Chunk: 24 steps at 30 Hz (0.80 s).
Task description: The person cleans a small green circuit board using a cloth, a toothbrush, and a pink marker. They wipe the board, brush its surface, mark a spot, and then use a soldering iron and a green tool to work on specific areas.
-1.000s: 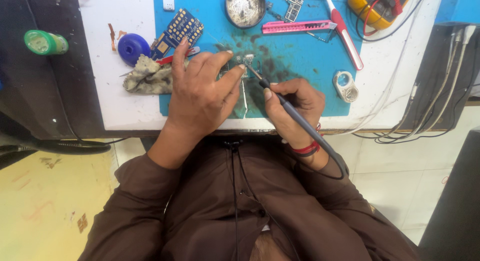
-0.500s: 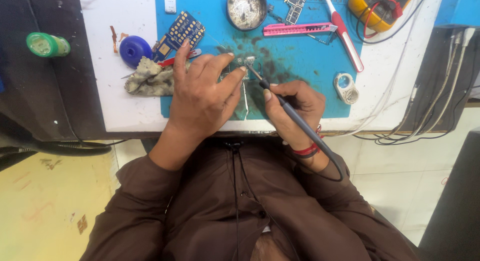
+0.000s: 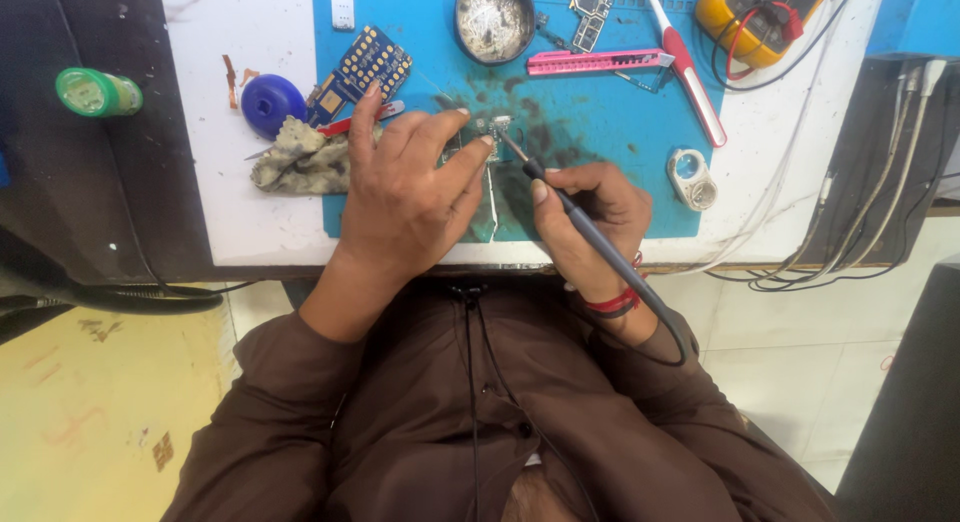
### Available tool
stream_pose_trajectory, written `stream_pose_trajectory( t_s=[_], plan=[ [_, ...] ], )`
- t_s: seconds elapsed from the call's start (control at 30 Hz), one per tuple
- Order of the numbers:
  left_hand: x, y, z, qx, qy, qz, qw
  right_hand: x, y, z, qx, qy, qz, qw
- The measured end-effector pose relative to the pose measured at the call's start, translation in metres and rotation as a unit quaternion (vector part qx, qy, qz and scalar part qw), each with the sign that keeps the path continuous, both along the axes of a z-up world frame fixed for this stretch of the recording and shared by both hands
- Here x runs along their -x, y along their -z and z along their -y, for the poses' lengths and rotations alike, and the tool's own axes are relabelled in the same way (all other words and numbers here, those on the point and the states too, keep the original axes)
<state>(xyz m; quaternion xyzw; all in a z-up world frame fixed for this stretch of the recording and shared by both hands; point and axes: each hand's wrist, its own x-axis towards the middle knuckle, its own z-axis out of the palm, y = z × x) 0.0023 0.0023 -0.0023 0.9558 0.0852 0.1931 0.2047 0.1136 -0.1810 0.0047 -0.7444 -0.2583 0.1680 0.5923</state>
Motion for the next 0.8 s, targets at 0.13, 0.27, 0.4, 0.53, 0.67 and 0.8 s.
stream_pose_trajectory(
  t_s=[0.13,0.27,0.4,0.53,0.67,0.8],
  plan=[
    [0.0,0.0,0.0,0.002,-0.001,0.001,1.0,0.0,0.001,0.001,0.018,-0.017,0.033,0.999],
    [0.0,-0.001,0.001,0.001,-0.001,0.005,1.0,0.001,0.005,0.003,-0.017,0.006,-0.023,1.0],
    [-0.001,-0.004,0.002,0.001,-0.004,0.015,1.0,0.003,0.012,0.011,-0.064,0.017,-0.063,0.996],
    [-0.004,-0.008,0.002,-0.003,0.007,0.031,0.999,-0.003,0.003,0.022,-0.027,0.041,-0.002,0.999],
    [0.0,-0.009,0.002,0.013,0.015,0.048,0.999,-0.009,-0.027,0.032,0.109,0.033,0.105,0.988],
    [0.01,-0.006,0.0,0.087,0.026,0.092,0.992,-0.014,-0.06,0.032,0.17,-0.05,0.101,0.979]
  ],
)
